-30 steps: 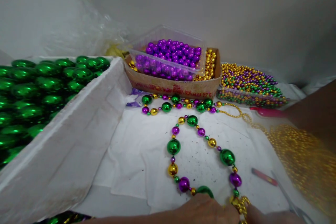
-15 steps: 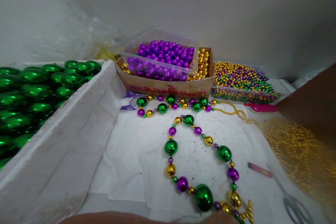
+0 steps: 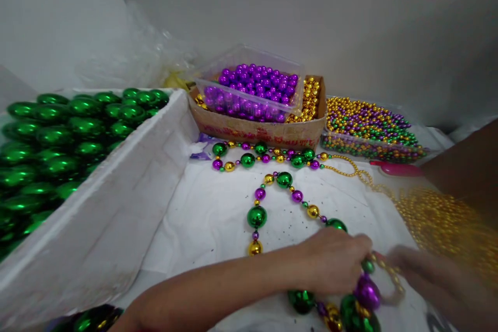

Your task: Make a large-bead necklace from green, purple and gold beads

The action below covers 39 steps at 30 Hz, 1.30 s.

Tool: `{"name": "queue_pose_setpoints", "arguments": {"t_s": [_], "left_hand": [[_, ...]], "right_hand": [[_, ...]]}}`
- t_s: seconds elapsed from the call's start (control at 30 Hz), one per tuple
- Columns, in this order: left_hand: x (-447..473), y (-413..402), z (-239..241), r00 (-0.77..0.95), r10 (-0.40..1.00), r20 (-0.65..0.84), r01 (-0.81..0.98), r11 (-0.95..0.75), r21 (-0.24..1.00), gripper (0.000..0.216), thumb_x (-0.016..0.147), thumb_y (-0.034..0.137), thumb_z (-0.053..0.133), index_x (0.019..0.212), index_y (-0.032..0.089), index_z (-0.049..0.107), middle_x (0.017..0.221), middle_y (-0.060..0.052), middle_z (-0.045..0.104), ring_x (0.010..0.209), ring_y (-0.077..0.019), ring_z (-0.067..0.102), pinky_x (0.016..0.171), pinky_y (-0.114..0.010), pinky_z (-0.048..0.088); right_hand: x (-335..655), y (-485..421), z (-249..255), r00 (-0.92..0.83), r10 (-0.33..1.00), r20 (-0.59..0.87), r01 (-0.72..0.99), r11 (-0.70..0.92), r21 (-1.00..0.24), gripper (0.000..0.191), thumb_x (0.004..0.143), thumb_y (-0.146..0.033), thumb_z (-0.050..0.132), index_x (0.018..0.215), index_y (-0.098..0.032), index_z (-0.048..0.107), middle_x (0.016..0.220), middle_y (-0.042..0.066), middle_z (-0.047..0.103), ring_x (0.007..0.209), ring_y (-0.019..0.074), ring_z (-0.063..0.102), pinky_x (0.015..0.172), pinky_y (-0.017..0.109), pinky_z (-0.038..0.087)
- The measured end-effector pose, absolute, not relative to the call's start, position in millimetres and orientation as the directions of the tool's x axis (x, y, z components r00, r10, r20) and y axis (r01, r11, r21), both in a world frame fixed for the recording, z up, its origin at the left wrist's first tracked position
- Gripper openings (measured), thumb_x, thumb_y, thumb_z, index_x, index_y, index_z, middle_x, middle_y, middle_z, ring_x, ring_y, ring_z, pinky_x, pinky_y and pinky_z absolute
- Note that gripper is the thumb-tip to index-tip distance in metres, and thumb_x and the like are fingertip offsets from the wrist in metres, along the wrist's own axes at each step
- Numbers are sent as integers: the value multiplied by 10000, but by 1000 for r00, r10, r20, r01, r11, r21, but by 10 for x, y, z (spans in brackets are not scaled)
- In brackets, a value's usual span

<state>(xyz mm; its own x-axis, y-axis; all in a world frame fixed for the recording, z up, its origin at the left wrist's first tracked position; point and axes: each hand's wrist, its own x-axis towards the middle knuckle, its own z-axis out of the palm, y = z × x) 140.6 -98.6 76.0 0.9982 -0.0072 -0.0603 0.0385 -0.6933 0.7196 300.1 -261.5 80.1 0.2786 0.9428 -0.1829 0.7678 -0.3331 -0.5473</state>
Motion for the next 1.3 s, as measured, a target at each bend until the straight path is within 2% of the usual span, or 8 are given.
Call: {"name": "queue_pose_setpoints", "arguments": {"t_s": [0.17,0.3,0.5,0.77,0.97,1.07,1.2,1.3], "left_hand": [[1183,-553,365,892,416,-176,265,-166,950,340,779,142,443,1117,162,476,585,60,407,520,-97,375,501,-218,264],[925,-380,-90,787,535,-306,240,190,952,520,703,105,485,1216,140,415,572,94,371,483,-66,309,483,-203,212],[938,-309,-391,667,610,-428,193,414,890,722,643,99,479,1342,64,304,557,109,373,442,-53,280,454,-208,183],[969,-378,-451,669,590,-451,167,473,865,799,683,153,498,1421,119,193,565,105,373,435,-53,247,429,-208,127],[611,-466,-207,733,476,-487,277,444,852,756,744,220,518,1429,178,201,574,98,359,470,-61,222,441,-205,113],[470,-648,-6,803,383,-457,324,362,874,666,789,251,511,1406,197,266,573,92,336,485,-66,245,456,-199,147],[425,-1017,194,887,230,-401,373,157,914,455,832,278,489,1276,176,473,583,59,370,507,-78,315,482,-209,241],[481,-1255,319,923,133,-362,374,-80,924,373,824,214,460,1179,200,576,633,12,504,556,-103,415,535,-224,331]], "right_hand": [[2811,-1717,662,159,962,-222,856,-247,-455,279,871,-258,366,863,-215,641,647,4,650,612,179,605,573,264,358],[2601,-1173,322,132,964,-231,872,-224,-436,363,808,-142,372,1020,-180,665,782,40,696,746,192,623,677,274,378],[2631,-784,-121,99,930,-355,878,-249,-409,529,686,-68,449,1185,-122,616,1072,85,689,942,203,620,779,261,420],[2490,-927,-102,265,918,-294,904,-343,-256,704,761,-65,408,1444,-43,238,1025,170,675,953,260,610,778,320,400],[2120,-1406,-19,301,911,-282,866,-385,-320,545,835,-92,386,1379,-92,349,773,89,700,736,225,646,616,272,362],[1993,-1791,151,291,924,-248,816,-376,-439,337,866,-102,347,1149,-151,524,674,39,665,650,196,629,577,255,334],[1997,-2360,376,147,967,-208,756,-246,-607,209,863,-118,348,864,-181,548,682,27,640,615,150,600,567,228,355],[2067,-2734,452,67,985,-159,821,-145,-553,215,845,-98,346,873,-184,540,647,21,621,583,150,595,532,229,358]]}}
